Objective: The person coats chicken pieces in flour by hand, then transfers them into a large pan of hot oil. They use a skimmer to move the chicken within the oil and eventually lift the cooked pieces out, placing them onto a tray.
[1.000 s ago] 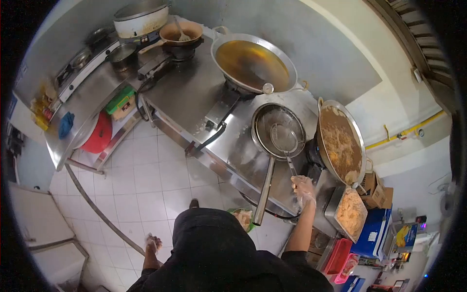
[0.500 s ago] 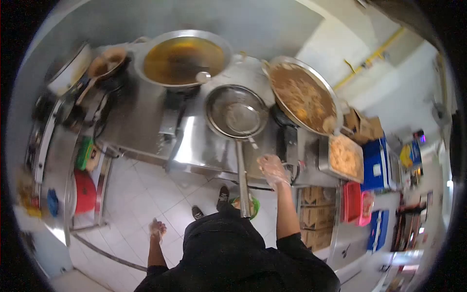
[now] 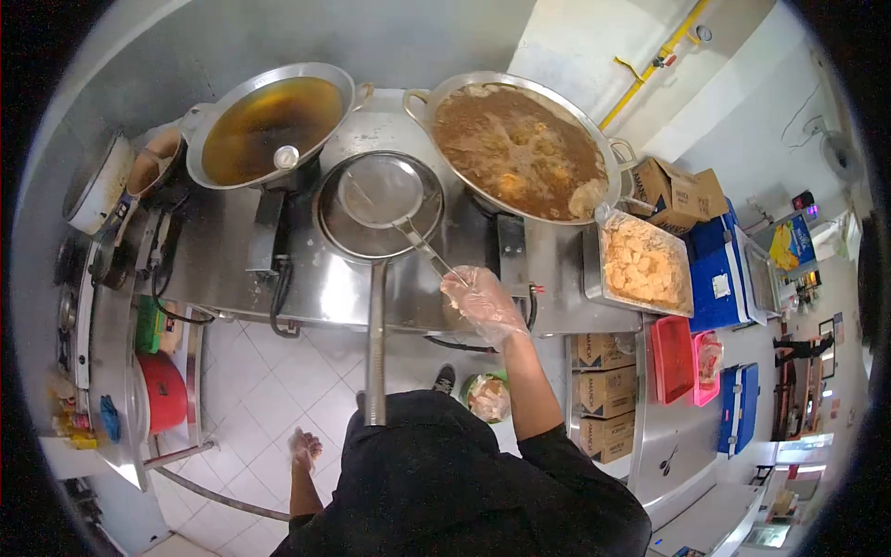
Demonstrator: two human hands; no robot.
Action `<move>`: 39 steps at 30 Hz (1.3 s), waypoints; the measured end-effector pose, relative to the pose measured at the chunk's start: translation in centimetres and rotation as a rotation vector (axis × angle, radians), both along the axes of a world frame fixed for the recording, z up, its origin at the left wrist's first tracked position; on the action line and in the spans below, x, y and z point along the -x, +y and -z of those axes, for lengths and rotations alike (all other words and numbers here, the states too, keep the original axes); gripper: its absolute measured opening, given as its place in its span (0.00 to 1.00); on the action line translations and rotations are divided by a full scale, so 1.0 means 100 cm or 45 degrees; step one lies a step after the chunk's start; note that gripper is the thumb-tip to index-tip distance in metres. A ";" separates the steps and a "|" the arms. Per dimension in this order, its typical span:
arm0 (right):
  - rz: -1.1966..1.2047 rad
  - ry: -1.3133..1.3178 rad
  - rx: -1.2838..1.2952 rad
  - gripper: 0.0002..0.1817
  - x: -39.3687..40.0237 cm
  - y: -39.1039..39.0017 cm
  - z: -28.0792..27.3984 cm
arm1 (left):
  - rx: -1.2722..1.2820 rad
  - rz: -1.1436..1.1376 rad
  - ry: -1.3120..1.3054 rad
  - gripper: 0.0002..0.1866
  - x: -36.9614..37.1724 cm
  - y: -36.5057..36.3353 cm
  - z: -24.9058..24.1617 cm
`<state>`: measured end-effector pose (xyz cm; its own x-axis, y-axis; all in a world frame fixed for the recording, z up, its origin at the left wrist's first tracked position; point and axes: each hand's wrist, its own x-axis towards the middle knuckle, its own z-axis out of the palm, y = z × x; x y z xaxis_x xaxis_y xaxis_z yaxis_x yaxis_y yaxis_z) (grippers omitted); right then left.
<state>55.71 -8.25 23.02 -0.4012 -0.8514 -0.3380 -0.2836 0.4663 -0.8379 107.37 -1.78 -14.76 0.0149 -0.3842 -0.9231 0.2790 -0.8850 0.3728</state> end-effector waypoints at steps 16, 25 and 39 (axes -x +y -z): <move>0.049 1.623 -0.220 0.09 0.316 0.002 -0.118 | -0.034 -0.332 0.273 0.26 0.100 0.077 0.019; -0.412 1.815 -0.384 0.10 0.419 -0.036 -0.055 | -0.056 -0.378 -0.075 0.27 0.107 0.097 0.021; -0.308 0.719 -0.354 0.08 0.366 -0.068 -0.066 | 0.092 -0.243 -0.081 0.28 0.082 0.123 0.022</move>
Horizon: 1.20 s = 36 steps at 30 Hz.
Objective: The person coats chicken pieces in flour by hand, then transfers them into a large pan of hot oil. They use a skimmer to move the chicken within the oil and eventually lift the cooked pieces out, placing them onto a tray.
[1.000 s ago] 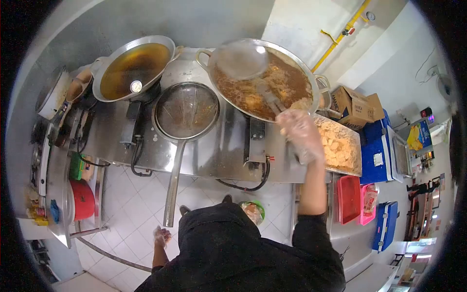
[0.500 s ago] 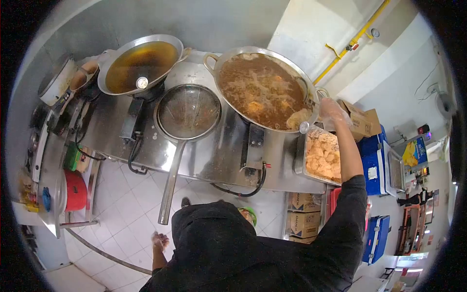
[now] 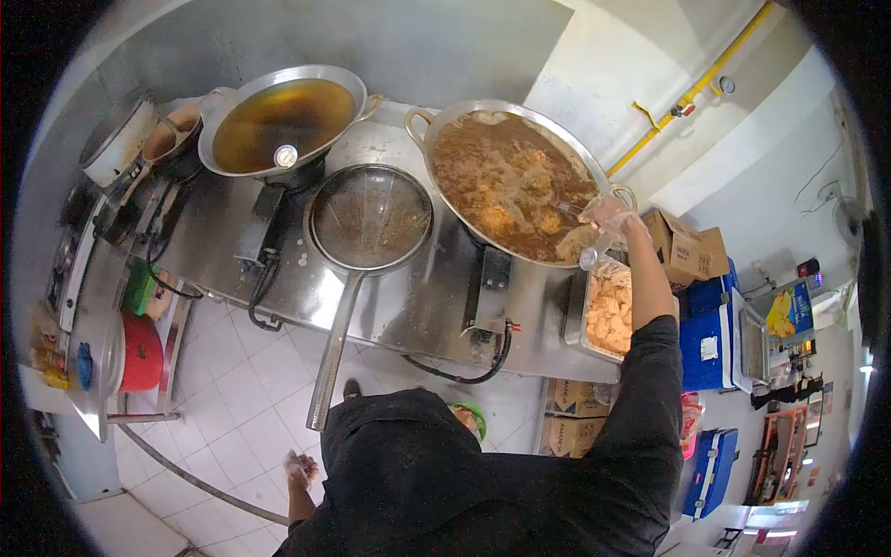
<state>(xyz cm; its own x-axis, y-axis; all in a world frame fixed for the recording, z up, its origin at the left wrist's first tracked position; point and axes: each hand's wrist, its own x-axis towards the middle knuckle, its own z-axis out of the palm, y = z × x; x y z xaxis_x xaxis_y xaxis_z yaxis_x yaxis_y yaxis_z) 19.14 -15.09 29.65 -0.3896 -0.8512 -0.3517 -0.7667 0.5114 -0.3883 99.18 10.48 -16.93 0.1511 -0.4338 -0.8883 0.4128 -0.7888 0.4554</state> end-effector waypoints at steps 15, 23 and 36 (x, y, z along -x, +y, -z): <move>0.009 -0.498 0.259 0.12 -0.006 -0.029 0.050 | -0.225 -0.253 0.064 0.26 0.009 -0.013 -0.008; 0.406 -0.473 0.207 0.12 -0.068 -0.022 0.017 | -0.085 -0.202 0.008 0.25 0.016 -0.019 -0.022; 0.299 -0.194 0.474 0.10 -0.076 0.013 0.028 | 0.017 -0.045 0.395 0.28 -0.023 -0.045 0.045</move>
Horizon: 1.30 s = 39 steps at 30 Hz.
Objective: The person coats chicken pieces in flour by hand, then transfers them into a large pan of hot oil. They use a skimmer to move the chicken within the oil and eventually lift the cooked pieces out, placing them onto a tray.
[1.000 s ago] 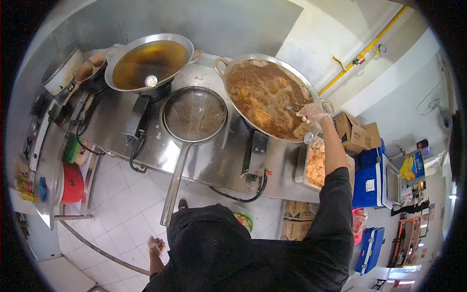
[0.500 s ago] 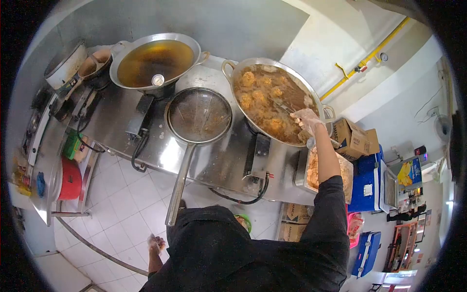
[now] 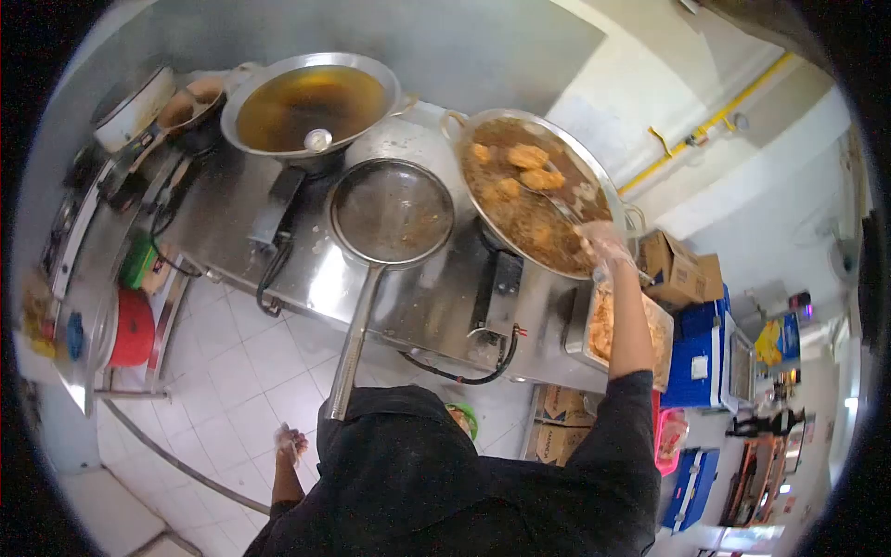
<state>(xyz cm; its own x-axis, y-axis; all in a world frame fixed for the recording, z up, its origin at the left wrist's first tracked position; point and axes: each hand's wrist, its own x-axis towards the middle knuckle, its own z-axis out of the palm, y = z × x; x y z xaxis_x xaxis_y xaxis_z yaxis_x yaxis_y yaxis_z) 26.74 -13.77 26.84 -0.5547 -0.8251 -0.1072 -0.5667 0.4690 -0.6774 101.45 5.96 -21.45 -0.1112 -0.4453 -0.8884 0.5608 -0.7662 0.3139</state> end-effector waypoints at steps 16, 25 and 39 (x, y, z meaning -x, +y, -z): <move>0.129 -0.024 -0.035 0.13 0.014 0.048 -0.001 | -0.039 0.215 -0.230 0.25 -0.004 -0.002 -0.013; 0.164 0.145 -0.070 0.12 -0.005 0.047 -0.007 | -0.005 0.033 -0.170 0.20 0.009 -0.024 -0.027; 0.112 0.060 0.045 0.14 -0.063 -0.011 -0.075 | -0.078 0.075 -0.114 0.26 -0.003 -0.009 0.004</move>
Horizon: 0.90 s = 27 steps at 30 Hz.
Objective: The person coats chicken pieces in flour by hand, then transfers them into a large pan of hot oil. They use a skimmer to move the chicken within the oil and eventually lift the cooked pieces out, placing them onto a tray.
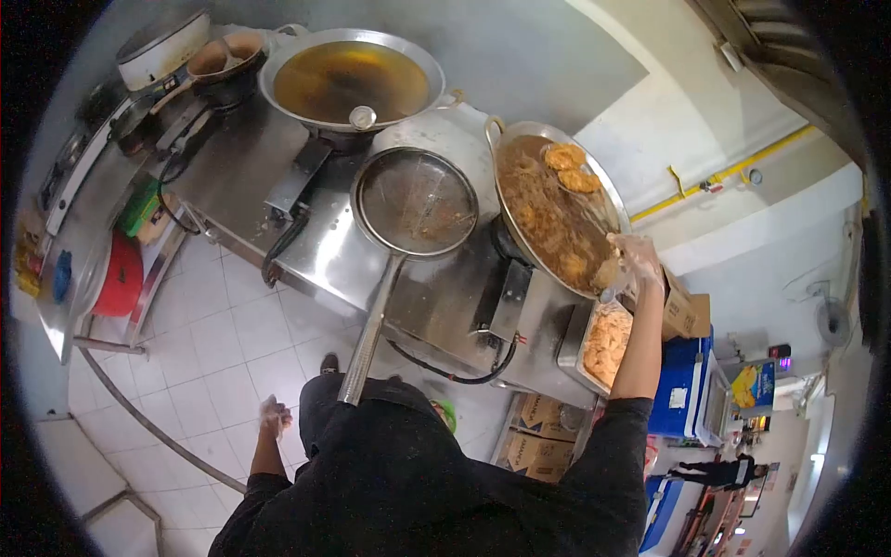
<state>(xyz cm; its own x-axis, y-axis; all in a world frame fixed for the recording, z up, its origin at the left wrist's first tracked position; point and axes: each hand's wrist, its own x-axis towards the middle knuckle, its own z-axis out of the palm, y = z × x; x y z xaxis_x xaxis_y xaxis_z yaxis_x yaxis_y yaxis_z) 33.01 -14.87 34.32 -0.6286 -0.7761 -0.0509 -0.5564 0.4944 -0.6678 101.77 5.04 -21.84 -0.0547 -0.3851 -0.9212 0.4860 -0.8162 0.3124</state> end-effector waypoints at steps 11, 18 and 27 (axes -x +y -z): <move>-0.413 -0.142 0.029 0.10 -0.120 -0.174 -0.034 | 0.168 -0.310 -0.085 0.23 -0.006 0.046 -0.010; -0.560 0.053 -0.071 0.13 -0.207 -0.281 0.020 | 0.134 -0.476 0.046 0.24 -0.030 0.095 -0.003; -0.917 0.903 -0.123 0.12 -0.295 -0.336 0.061 | 0.133 -0.685 0.150 0.25 -0.029 0.155 0.001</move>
